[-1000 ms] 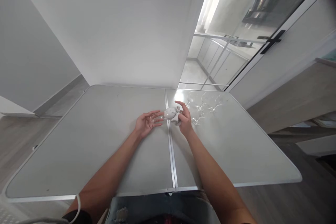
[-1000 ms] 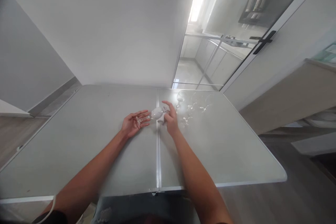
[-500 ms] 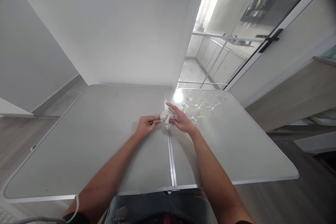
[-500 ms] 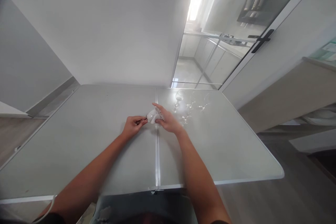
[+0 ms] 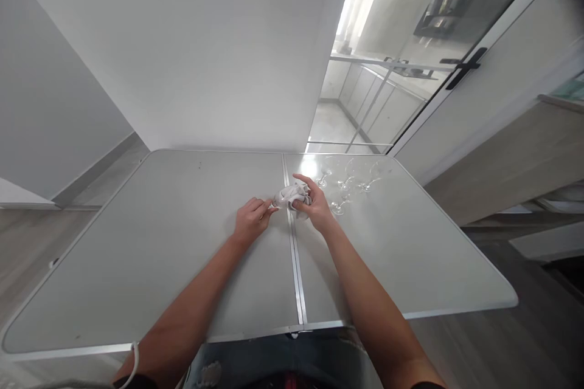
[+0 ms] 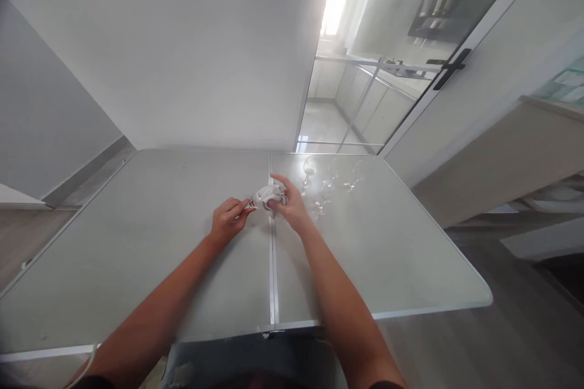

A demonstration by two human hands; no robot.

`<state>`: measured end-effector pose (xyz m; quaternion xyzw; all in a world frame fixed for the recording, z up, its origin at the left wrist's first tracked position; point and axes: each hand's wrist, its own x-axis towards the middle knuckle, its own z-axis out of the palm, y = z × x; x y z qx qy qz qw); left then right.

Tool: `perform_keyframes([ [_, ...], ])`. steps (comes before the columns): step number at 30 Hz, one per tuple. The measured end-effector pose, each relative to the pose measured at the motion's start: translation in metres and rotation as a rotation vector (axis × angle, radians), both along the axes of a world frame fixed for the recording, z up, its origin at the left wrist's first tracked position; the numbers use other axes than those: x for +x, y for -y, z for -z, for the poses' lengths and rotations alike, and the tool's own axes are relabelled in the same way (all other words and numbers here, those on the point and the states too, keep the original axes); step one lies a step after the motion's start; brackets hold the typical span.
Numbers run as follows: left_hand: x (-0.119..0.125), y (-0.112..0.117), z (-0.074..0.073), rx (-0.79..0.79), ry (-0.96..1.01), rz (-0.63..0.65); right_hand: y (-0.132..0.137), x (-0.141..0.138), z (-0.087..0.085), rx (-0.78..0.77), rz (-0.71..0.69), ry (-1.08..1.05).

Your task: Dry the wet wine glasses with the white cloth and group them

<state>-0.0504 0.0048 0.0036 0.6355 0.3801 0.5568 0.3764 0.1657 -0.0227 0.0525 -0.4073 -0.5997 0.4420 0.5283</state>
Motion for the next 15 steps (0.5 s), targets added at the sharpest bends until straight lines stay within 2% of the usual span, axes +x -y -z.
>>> perform_keyframes([
  [2, -0.002, 0.0, -0.002, -0.061, 0.027, 0.042, 0.001, 0.001, 0.0, 0.057, 0.023, 0.098],
  [4, -0.003, 0.0, -0.004, -0.167, -0.006, 0.187, 0.003, 0.007, 0.0, 0.107, -0.019, 0.208],
  [6, -0.006, 0.0, -0.007, -0.355, -0.017, 0.398, 0.005, 0.013, -0.001, 0.146, -0.095, 0.293],
  [8, -0.01, -0.001, -0.009, -0.609, 0.024, 0.613, 0.007, 0.018, -0.002, 0.212, -0.154, 0.388],
  [11, -0.016, -0.005, -0.009, -0.9, 0.093, 0.812, 0.008, 0.02, -0.004, 0.308, -0.208, 0.514],
  [13, -0.016, -0.005, -0.008, -0.917, 0.121, 0.807, 0.007, 0.018, -0.003, 0.297, -0.205, 0.503],
  [15, -0.013, -0.004, -0.007, -0.757, 0.115, 0.666, 0.005, 0.015, -0.003, 0.222, -0.163, 0.401],
])
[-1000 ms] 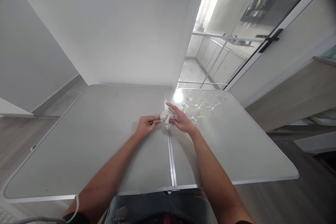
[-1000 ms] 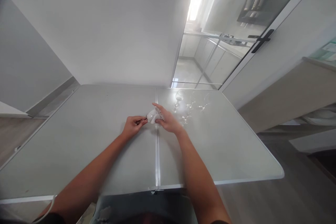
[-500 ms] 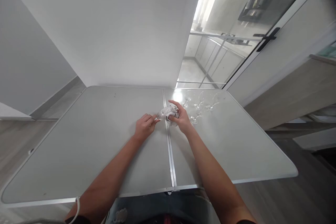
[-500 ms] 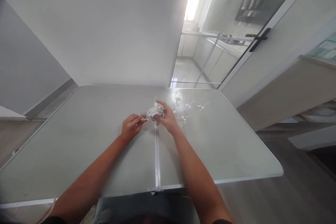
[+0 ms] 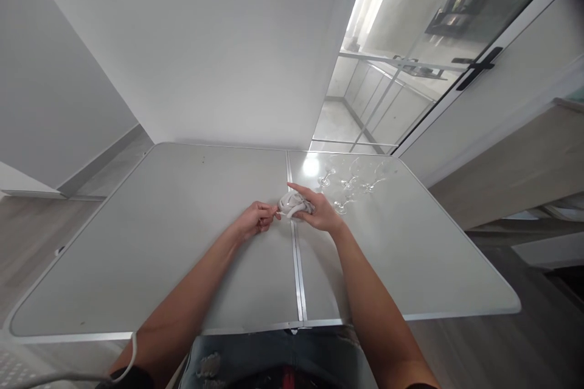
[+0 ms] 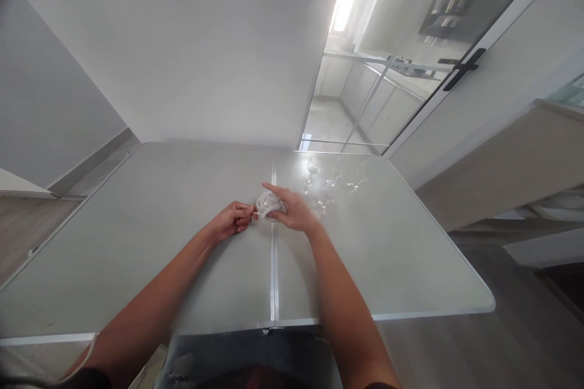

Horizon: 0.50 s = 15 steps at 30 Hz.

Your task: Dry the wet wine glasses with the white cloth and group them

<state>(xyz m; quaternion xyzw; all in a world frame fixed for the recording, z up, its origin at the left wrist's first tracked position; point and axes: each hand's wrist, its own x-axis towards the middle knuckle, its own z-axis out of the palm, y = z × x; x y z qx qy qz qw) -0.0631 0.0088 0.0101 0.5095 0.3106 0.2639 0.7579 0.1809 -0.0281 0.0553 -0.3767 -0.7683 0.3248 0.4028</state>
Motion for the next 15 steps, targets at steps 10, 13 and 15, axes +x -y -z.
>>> perform_keyframes([
  [10, 0.014, 0.01, 0.002, 0.724, -0.166, -0.569, -0.002, -0.012, -0.006, -0.342, 0.143, -0.412],
  [13, 0.014, 0.01, 0.001, 0.621, -0.221, -0.399, -0.002, -0.011, -0.006, -0.348, 0.132, -0.401],
  [15, 0.012, 0.008, 0.0, 0.469, -0.216, -0.246, -0.002, -0.009, -0.005, -0.359, 0.119, -0.398],
])
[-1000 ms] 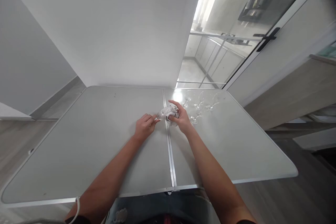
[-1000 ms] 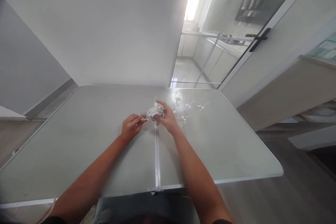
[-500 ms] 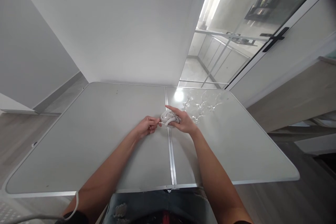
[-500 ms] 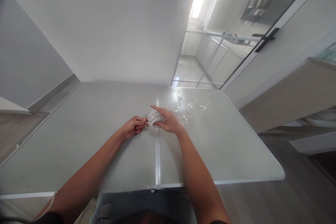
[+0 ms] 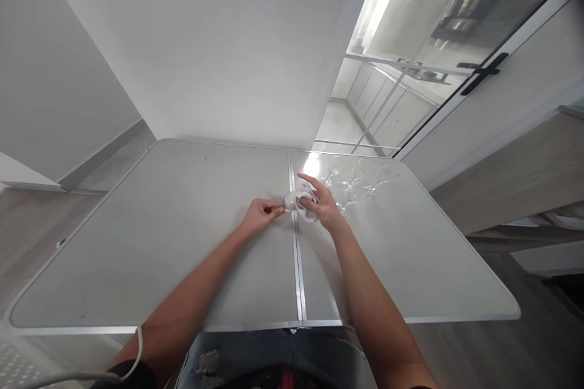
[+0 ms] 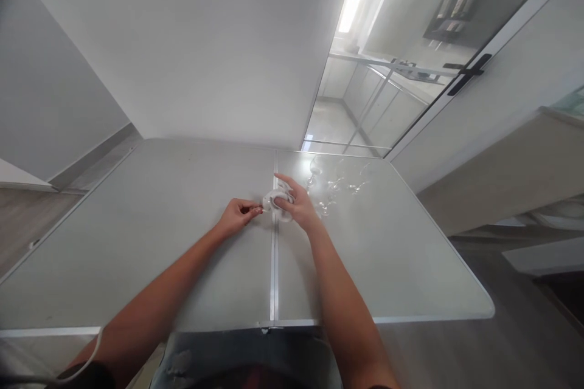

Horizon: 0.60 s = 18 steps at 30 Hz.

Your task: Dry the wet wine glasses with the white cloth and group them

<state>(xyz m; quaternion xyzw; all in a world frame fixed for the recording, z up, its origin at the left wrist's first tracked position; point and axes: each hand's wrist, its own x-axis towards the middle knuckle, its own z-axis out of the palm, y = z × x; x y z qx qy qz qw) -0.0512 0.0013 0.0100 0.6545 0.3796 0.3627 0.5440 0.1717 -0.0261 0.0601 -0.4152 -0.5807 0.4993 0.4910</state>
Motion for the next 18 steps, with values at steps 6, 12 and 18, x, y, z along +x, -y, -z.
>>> perform_keyframes([
  [6, -0.014, -0.008, 0.002, -0.75, 0.283, 0.411, 0.003, 0.005, 0.007, 0.122, 0.048, -0.113],
  [12, -0.013, -0.01, 0.001, -0.571, 0.653, 0.109, -0.008, -0.006, 0.013, 0.143, 0.399, -0.568],
  [18, 0.005, 0.0, 0.001, -0.429, 0.593, -0.003, -0.006, -0.046, 0.021, -0.055, 0.148, -0.683],
])
